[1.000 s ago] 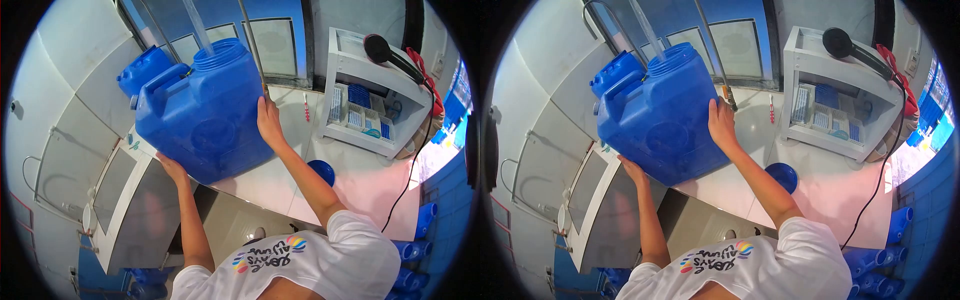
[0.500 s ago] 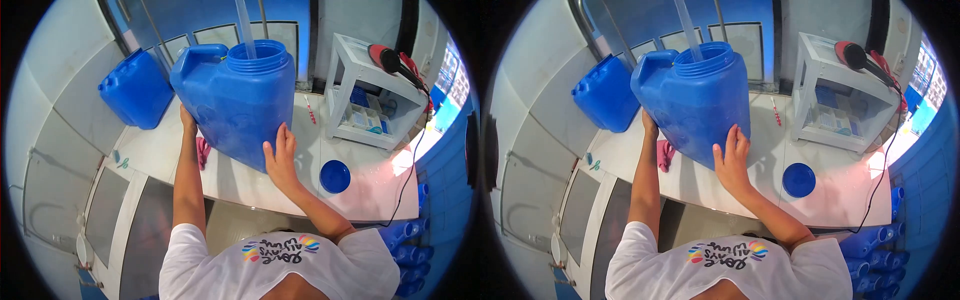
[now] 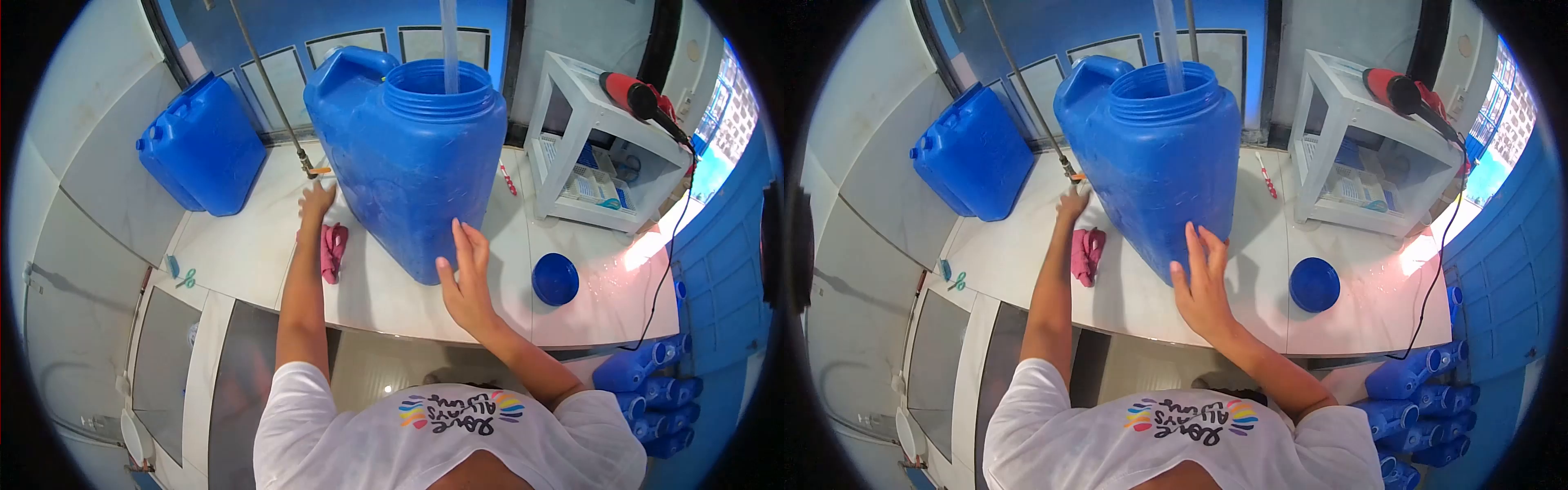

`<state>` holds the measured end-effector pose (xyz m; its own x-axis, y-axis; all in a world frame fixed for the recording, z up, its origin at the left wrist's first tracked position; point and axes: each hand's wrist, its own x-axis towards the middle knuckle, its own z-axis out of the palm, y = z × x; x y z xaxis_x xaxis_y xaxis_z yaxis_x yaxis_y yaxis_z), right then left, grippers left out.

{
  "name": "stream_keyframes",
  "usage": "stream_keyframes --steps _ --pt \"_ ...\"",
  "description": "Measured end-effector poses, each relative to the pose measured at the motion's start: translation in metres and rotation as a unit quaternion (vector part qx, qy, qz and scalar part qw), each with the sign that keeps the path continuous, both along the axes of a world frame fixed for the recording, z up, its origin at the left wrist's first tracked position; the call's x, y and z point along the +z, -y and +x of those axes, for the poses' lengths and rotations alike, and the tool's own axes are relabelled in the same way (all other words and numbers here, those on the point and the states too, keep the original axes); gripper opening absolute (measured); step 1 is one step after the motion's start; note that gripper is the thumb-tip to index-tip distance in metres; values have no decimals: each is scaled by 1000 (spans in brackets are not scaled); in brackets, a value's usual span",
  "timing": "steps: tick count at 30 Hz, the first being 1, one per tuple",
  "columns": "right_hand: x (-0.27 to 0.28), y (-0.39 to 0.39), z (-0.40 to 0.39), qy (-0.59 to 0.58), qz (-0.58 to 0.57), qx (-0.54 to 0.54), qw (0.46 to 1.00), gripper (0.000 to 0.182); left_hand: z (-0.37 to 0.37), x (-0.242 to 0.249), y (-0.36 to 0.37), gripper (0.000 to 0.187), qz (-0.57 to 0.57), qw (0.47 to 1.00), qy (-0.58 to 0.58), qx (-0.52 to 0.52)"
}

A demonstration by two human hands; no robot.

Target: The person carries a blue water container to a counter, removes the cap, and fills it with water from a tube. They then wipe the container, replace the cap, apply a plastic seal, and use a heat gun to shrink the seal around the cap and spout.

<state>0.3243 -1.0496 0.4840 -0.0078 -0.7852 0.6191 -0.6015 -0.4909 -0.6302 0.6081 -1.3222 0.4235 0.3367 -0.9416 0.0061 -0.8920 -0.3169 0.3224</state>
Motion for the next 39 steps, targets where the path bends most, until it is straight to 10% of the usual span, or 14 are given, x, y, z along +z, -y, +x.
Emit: stream_keyframes --steps 2,5,9,13,15,16,18,22,24,29,31,37,39 --pt "-13 -11 6 -13 -69 13 997 47 6 -45 -30 96 90 991 65 -74" --pt "-33 -13 27 -72 1 259 963 44 -14 -36 -90 64 63 979 111 -161" --pt "-76 8 69 -56 100 309 944 44 32 -84 -77 38 -44 990 69 -111" --pt "-92 30 100 -76 184 304 932 72 26 -45 -128 21 -169 954 -242 54" --pt "-106 41 118 -65 152 302 939 79 25 -49 -149 21 -255 662 -699 90" --pt "-110 45 125 -59 117 301 945 86 22 -40 -166 21 -253 665 -697 93" --pt "-99 51 134 10 48 351 935 82 6 -13 -207 23 -137 490 -854 110" --pt "-61 36 146 87 -6 437 895 43 -14 -20 -274 27 -189 452 -871 27" --pt "-38 18 154 107 -13 450 886 22 -32 6 -305 26 -177 226 -957 -47" --pt "-20 -10 177 280 81 459 839 11 -10 39 -316 26 -311 383 -870 7" --pt "-15 -11 180 586 358 435 583 10 -12 46 -311 24 -462 533 -709 13" --pt "11 7 179 595 583 403 379 18 -30 73 -331 22 -599 724 -339 -35" --pt "0 23 176 431 654 570 249 19 -27 75 -335 25 -546 756 -217 -288"
